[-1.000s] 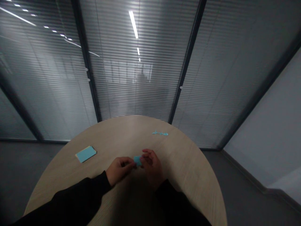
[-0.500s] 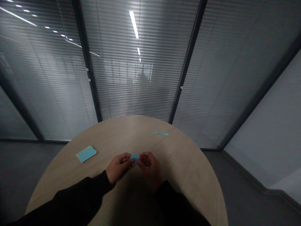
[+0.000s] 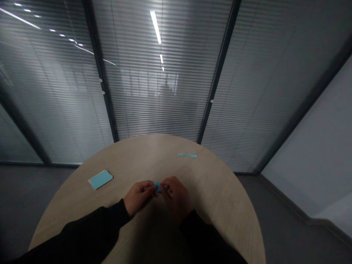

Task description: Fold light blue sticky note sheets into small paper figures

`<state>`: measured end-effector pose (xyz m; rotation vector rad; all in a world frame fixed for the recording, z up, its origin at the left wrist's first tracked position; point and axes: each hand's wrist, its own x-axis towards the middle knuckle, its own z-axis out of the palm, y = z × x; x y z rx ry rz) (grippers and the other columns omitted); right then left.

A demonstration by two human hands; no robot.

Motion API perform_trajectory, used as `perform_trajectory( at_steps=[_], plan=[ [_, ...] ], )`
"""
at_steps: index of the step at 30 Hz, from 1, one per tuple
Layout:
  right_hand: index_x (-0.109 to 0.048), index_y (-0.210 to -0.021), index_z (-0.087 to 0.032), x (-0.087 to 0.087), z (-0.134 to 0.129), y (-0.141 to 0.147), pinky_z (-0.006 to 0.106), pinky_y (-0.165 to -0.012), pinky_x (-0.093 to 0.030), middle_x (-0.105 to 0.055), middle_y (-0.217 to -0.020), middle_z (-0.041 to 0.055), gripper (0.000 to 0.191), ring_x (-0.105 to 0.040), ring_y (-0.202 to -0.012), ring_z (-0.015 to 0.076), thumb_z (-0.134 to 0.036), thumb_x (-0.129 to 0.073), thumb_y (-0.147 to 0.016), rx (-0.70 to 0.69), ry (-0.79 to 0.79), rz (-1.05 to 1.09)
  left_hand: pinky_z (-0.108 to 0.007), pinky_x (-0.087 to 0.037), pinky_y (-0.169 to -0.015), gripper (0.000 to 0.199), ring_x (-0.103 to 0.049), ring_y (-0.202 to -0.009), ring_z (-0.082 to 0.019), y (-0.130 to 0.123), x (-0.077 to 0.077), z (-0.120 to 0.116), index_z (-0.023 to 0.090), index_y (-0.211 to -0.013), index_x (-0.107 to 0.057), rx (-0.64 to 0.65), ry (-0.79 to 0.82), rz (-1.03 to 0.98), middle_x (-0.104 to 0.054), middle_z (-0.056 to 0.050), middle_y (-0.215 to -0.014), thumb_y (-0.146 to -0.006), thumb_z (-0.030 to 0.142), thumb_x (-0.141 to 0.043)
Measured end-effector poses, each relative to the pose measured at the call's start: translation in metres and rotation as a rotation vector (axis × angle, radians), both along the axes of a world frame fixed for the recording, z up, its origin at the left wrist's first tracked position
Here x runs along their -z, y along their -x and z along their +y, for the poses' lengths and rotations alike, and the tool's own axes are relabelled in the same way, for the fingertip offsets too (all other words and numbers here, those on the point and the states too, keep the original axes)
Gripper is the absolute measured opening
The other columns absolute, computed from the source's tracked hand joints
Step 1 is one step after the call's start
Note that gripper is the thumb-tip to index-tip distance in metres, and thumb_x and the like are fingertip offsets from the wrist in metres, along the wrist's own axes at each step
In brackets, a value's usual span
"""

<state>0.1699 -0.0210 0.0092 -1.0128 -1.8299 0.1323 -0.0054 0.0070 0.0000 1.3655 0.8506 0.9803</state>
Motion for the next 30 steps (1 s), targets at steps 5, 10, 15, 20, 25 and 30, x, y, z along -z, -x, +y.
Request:
perform_trajectory(
  at_steps=[5,10,15,20,25,30],
  plan=[
    [-0.060,-0.088,-0.021,0.0001,0.0003,-0.0006,0.026,-0.062,-0.049,-0.063,-0.083,0.0036,0.012,-0.058,-0.068,0.0158,-0.025,-0.052,-0.096,-0.015,-0.032,-0.062,-0.027,-0.046,-0.066,0.046,-0.062,-0.064,-0.014,-0.0006,-0.0015,-0.0005,0.013,-0.088,-0.071,0.013,0.014,-0.094,-0.072,-0.006,-0.077,-0.071,0.055,-0.076],
    [-0.061,-0.093,-0.021,0.0004,0.0005,-0.0013,0.029,-0.065,-0.050,-0.065,-0.083,0.0044,0.010,-0.061,-0.073,0.0181,-0.026,-0.053,-0.097,0.033,-0.101,-0.124,-0.025,-0.044,-0.063,0.047,-0.061,-0.062,-0.013,-0.0001,0.0001,0.0003,0.013,-0.086,-0.069,0.002,0.042,-0.098,-0.070,-0.004,-0.070,-0.070,0.056,-0.077],
    [-0.062,-0.098,-0.021,0.0000,0.0007,-0.0031,0.033,-0.075,-0.053,-0.068,-0.091,0.0066,0.012,-0.064,-0.084,0.0207,-0.023,-0.051,-0.097,0.082,-0.171,-0.236,-0.025,-0.043,-0.063,0.046,-0.061,-0.061,-0.013,0.0000,0.0036,0.0019,0.013,-0.088,-0.068,0.007,0.033,-0.097,-0.069,-0.003,-0.068,-0.072,0.056,-0.075],
    [-0.063,-0.101,-0.021,0.0019,0.0005,-0.0030,0.035,-0.074,-0.053,-0.070,-0.094,0.0078,0.011,-0.065,-0.086,0.0221,-0.023,-0.054,-0.096,0.171,-0.231,-0.328,-0.024,-0.041,-0.060,0.047,-0.059,-0.058,-0.013,-0.0001,0.0056,0.0034,0.013,-0.089,-0.067,0.006,0.038,-0.093,-0.068,-0.002,-0.066,-0.072,0.057,-0.075],
    [-0.061,-0.092,-0.022,0.0025,0.0003,-0.0012,0.035,-0.074,-0.053,-0.069,-0.093,0.0078,0.011,-0.065,-0.085,0.0217,-0.020,-0.052,-0.096,0.162,-0.247,-0.333,-0.024,-0.041,-0.060,0.048,-0.059,-0.059,-0.012,-0.0004,0.0039,0.0027,0.013,-0.088,-0.067,0.000,0.038,-0.077,-0.069,-0.003,-0.067,-0.071,0.058,-0.074],
    [-0.057,-0.087,-0.022,0.0022,0.0013,-0.0006,0.029,-0.066,-0.051,-0.062,-0.086,0.0044,0.008,-0.061,-0.076,0.0179,-0.019,-0.053,-0.093,0.057,-0.085,-0.181,-0.024,-0.041,-0.060,0.049,-0.059,-0.060,-0.013,-0.0003,0.0012,0.0006,0.013,-0.084,-0.069,-0.016,0.076,-0.072,-0.068,-0.003,-0.066,-0.068,0.058,-0.077]
  ],
)
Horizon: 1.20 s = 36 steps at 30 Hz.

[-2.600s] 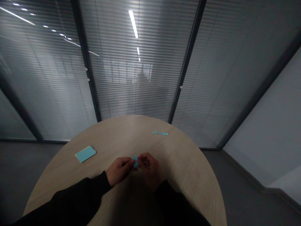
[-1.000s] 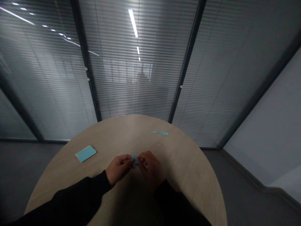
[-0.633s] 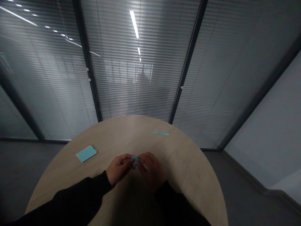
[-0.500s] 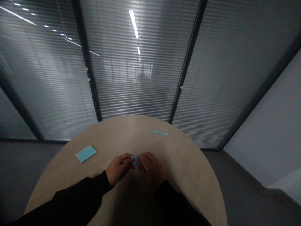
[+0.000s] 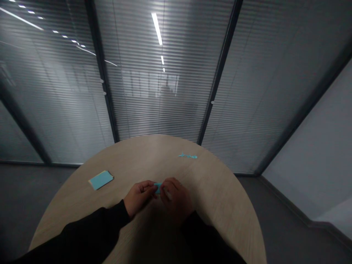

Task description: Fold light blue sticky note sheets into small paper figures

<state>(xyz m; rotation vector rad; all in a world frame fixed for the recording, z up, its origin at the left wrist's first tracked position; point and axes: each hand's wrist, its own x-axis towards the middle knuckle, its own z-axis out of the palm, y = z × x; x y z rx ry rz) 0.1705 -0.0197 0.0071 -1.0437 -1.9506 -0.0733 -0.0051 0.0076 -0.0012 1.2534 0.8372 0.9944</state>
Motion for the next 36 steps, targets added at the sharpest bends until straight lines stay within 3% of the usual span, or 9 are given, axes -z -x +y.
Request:
perform_trajectory(
  at_steps=[3,6,11,17,36],
  plan=[
    [-0.057,-0.092,-0.021,0.0008,0.0009,-0.0006,0.025,-0.057,-0.048,-0.059,-0.089,0.0039,0.002,-0.057,-0.067,0.0145,-0.020,-0.056,-0.090,-0.056,0.099,0.107,-0.025,-0.041,-0.062,0.048,-0.059,-0.061,-0.013,0.0006,-0.0022,-0.0010,0.013,-0.084,-0.071,0.013,-0.006,-0.001,-0.069,-0.003,-0.068,-0.068,0.058,-0.077],
    [-0.057,-0.094,-0.021,0.0003,0.0008,-0.0008,0.024,-0.057,-0.048,-0.059,-0.090,0.0040,0.003,-0.057,-0.069,0.0142,-0.021,-0.054,-0.092,-0.107,0.109,0.148,-0.025,-0.042,-0.064,0.047,-0.060,-0.062,-0.013,0.0009,-0.0026,-0.0006,0.013,-0.081,-0.071,0.028,-0.005,-0.028,-0.069,-0.003,-0.068,-0.066,0.057,-0.079],
    [-0.056,-0.090,-0.021,-0.0027,-0.0006,0.0001,0.026,-0.062,-0.049,-0.060,-0.084,0.0034,0.008,-0.056,-0.070,0.0149,-0.019,-0.050,-0.095,-0.133,0.006,0.051,-0.026,-0.043,-0.064,0.046,-0.061,-0.061,-0.014,0.0021,0.0006,0.0026,0.013,-0.082,-0.072,0.058,0.000,-0.018,-0.069,-0.004,-0.066,-0.072,0.058,-0.074],
    [-0.061,-0.096,-0.022,-0.0027,-0.0013,-0.0021,0.030,-0.073,-0.054,-0.066,-0.091,0.0064,0.013,-0.062,-0.082,0.0184,-0.017,-0.049,-0.096,-0.120,-0.111,-0.077,-0.027,-0.044,-0.064,0.045,-0.061,-0.060,-0.015,0.0044,-0.0006,0.0020,0.013,-0.082,-0.072,0.067,0.008,-0.025,-0.070,-0.004,-0.066,-0.072,0.057,-0.073],
    [-0.064,-0.098,-0.019,-0.0010,0.0001,-0.0053,0.032,-0.069,-0.055,-0.069,-0.090,0.0082,0.017,-0.063,-0.080,0.0199,-0.016,-0.047,-0.095,-0.072,-0.242,-0.256,-0.026,-0.045,-0.064,0.038,-0.060,-0.059,-0.014,0.0018,-0.0022,-0.0024,0.013,-0.075,-0.069,0.033,0.079,-0.061,-0.066,-0.002,-0.061,-0.072,0.051,-0.074]
  ],
)
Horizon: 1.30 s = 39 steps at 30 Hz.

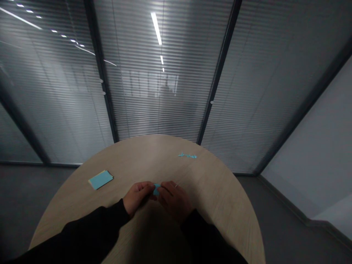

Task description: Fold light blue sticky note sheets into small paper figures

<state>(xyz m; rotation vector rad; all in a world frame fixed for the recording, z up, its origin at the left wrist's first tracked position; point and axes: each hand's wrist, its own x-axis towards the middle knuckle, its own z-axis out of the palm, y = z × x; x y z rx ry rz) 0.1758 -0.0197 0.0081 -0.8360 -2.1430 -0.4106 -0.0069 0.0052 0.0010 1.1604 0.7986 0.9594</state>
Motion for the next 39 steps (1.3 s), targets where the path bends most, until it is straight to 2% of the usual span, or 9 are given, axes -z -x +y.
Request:
perform_trajectory(
  at_steps=[15,22,26,32,35,37,39],
  plan=[
    [-0.065,-0.097,-0.019,0.0002,-0.0003,0.0001,0.034,-0.070,-0.055,-0.068,-0.094,0.0097,0.020,-0.062,-0.083,0.0207,-0.018,-0.044,-0.097,0.012,0.049,-0.016,-0.027,-0.045,-0.065,0.038,-0.058,-0.058,-0.014,-0.0003,0.0042,0.0030,0.014,-0.073,-0.070,-0.008,-0.021,-0.005,-0.065,-0.002,-0.061,-0.073,0.052,-0.072],
    [-0.065,-0.097,-0.019,0.0024,0.0010,0.0004,0.033,-0.071,-0.055,-0.068,-0.093,0.0093,0.020,-0.063,-0.082,0.0206,-0.016,-0.045,-0.096,0.008,0.067,-0.001,-0.026,-0.044,-0.061,0.045,-0.059,-0.057,-0.013,-0.0010,-0.0010,0.0020,0.014,-0.076,-0.069,0.024,-0.013,0.007,-0.068,-0.003,-0.065,-0.068,0.057,-0.076],
    [-0.065,-0.103,-0.019,0.0040,0.0009,0.0002,0.034,-0.074,-0.056,-0.068,-0.095,0.0090,0.019,-0.064,-0.086,0.0209,-0.014,-0.048,-0.094,-0.007,0.082,0.013,-0.026,-0.044,-0.060,0.049,-0.060,-0.057,-0.014,-0.0017,-0.0010,0.0016,0.014,-0.077,-0.069,-0.013,-0.007,0.026,-0.068,-0.003,-0.064,-0.063,0.060,-0.079],
    [-0.064,-0.098,-0.020,0.0033,0.0026,-0.0005,0.033,-0.073,-0.056,-0.067,-0.093,0.0087,0.018,-0.064,-0.083,0.0205,-0.014,-0.048,-0.093,-0.022,0.115,0.067,-0.025,-0.041,-0.057,0.044,-0.057,-0.055,-0.013,-0.0003,0.0042,0.0031,0.014,-0.078,-0.070,-0.084,-0.056,0.062,-0.065,-0.002,-0.060,-0.070,0.057,-0.074],
    [-0.063,-0.093,-0.021,0.0030,0.0044,-0.0011,0.032,-0.071,-0.056,-0.067,-0.088,0.0065,0.015,-0.064,-0.079,0.0191,-0.016,-0.048,-0.092,-0.042,0.193,0.189,-0.024,-0.039,-0.055,0.044,-0.055,-0.053,-0.012,0.0003,0.0034,0.0021,0.014,-0.078,-0.069,-0.119,-0.065,0.079,-0.063,-0.001,-0.057,-0.072,0.058,-0.072],
    [-0.061,-0.093,-0.020,0.0029,0.0049,-0.0007,0.030,-0.067,-0.056,-0.067,-0.083,0.0047,0.008,-0.065,-0.073,0.0178,-0.022,-0.053,-0.091,-0.021,0.336,0.353,-0.023,-0.035,-0.052,0.045,-0.052,-0.050,-0.012,0.0002,0.0012,0.0001,0.015,-0.079,-0.069,-0.133,-0.062,0.100,-0.062,-0.001,-0.056,-0.072,0.059,-0.071],
    [-0.059,-0.097,-0.019,0.0035,0.0047,0.0006,0.028,-0.063,-0.056,-0.068,-0.082,0.0041,0.014,-0.067,-0.069,0.0173,-0.031,-0.060,-0.089,-0.013,0.529,0.534,-0.022,-0.032,-0.049,0.046,-0.049,-0.049,-0.011,-0.0002,-0.0015,-0.0024,0.015,-0.080,-0.068,-0.132,-0.086,0.130,-0.062,0.000,-0.057,-0.073,0.061,-0.070]
  ],
)
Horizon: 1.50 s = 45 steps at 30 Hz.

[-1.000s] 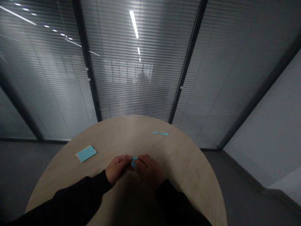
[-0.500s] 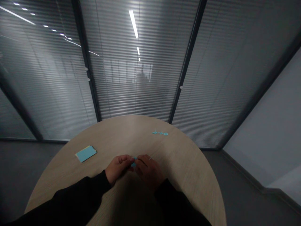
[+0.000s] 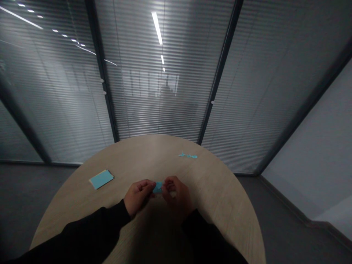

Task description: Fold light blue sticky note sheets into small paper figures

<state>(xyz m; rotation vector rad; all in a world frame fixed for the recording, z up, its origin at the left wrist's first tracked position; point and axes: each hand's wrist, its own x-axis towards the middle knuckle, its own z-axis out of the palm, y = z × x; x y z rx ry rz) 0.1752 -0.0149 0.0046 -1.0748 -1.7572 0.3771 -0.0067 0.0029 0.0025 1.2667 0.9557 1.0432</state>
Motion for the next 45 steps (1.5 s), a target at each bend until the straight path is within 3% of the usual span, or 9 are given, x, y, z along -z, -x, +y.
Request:
perform_trajectory(
  at_steps=[5,10,14,20,24,31,38,45],
  plan=[
    [-0.061,-0.084,-0.018,0.005,-0.002,0.005,0.024,-0.057,-0.050,-0.065,-0.073,0.0014,0.027,-0.063,-0.064,0.0150,-0.045,-0.063,-0.087,-0.118,0.314,0.150,-0.023,-0.034,-0.051,0.043,-0.049,-0.053,-0.012,0.000,-0.005,-0.003,0.015,-0.077,-0.068,-0.006,-0.118,0.100,-0.060,-0.001,-0.059,-0.078,0.058,-0.066],
    [-0.058,-0.075,-0.018,0.005,-0.002,0.004,0.022,-0.051,-0.039,-0.056,-0.064,-0.0028,0.033,-0.051,-0.056,0.0112,-0.049,-0.067,-0.082,-0.158,0.423,0.278,-0.024,-0.036,-0.054,0.041,-0.051,-0.056,-0.013,0.001,-0.005,-0.004,0.015,-0.079,-0.069,0.017,-0.193,0.170,-0.060,-0.001,-0.061,-0.083,0.054,-0.061],
    [-0.056,-0.072,-0.018,0.003,-0.001,0.003,0.023,-0.056,-0.039,-0.056,-0.062,-0.0029,0.036,-0.050,-0.058,0.0120,-0.050,-0.071,-0.078,-0.205,0.495,0.316,-0.024,-0.037,-0.055,0.040,-0.050,-0.057,-0.013,0.000,-0.002,-0.003,0.014,-0.081,-0.067,0.029,-0.238,0.201,-0.059,-0.001,-0.063,-0.086,0.052,-0.058],
    [-0.059,-0.079,-0.018,0.001,-0.002,0.004,0.024,-0.055,-0.037,-0.056,-0.064,-0.0019,0.037,-0.050,-0.058,0.0128,-0.054,-0.065,-0.081,-0.223,0.535,0.312,-0.026,-0.039,-0.059,0.038,-0.053,-0.062,-0.015,0.000,0.000,-0.002,0.014,-0.082,-0.068,0.042,-0.264,0.233,-0.061,-0.002,-0.066,-0.088,0.050,-0.057],
    [-0.058,-0.074,-0.018,-0.003,-0.003,0.003,0.023,-0.053,-0.033,-0.050,-0.061,-0.0034,0.036,-0.045,-0.056,0.0114,-0.052,-0.063,-0.084,-0.185,0.458,0.229,-0.025,-0.038,-0.058,0.040,-0.050,-0.061,-0.014,0.000,0.000,-0.002,0.014,-0.079,-0.065,0.047,-0.265,0.211,-0.058,-0.001,-0.064,-0.087,0.052,-0.057],
    [-0.060,-0.073,-0.017,-0.007,-0.005,-0.001,0.023,-0.051,-0.032,-0.047,-0.060,-0.0044,0.034,-0.043,-0.055,0.0108,-0.049,-0.063,-0.085,-0.185,0.411,0.146,-0.023,-0.033,-0.052,0.042,-0.047,-0.053,-0.011,0.000,-0.001,0.001,0.013,-0.078,-0.064,0.116,-0.106,0.112,-0.058,0.001,-0.060,-0.076,0.055,-0.069],
    [-0.063,-0.076,-0.017,-0.007,-0.001,-0.004,0.025,-0.059,-0.043,-0.060,-0.066,-0.0001,0.030,-0.055,-0.061,0.0138,-0.046,-0.062,-0.084,-0.210,0.511,0.203,-0.023,-0.032,-0.051,0.046,-0.047,-0.052,-0.010,0.001,0.000,0.003,0.014,-0.074,-0.062,0.100,-0.072,0.030,-0.058,0.001,-0.058,-0.073,0.060,-0.070],
    [-0.062,-0.077,-0.017,-0.001,0.001,0.000,0.026,-0.061,-0.047,-0.062,-0.068,0.0005,0.026,-0.059,-0.064,0.0147,-0.043,-0.061,-0.082,-0.195,0.509,0.319,-0.023,-0.034,-0.052,0.043,-0.047,-0.051,-0.010,0.000,-0.004,0.001,0.015,-0.071,-0.061,0.126,-0.051,0.052,-0.059,0.001,-0.057,-0.072,0.057,-0.072]
  ],
)
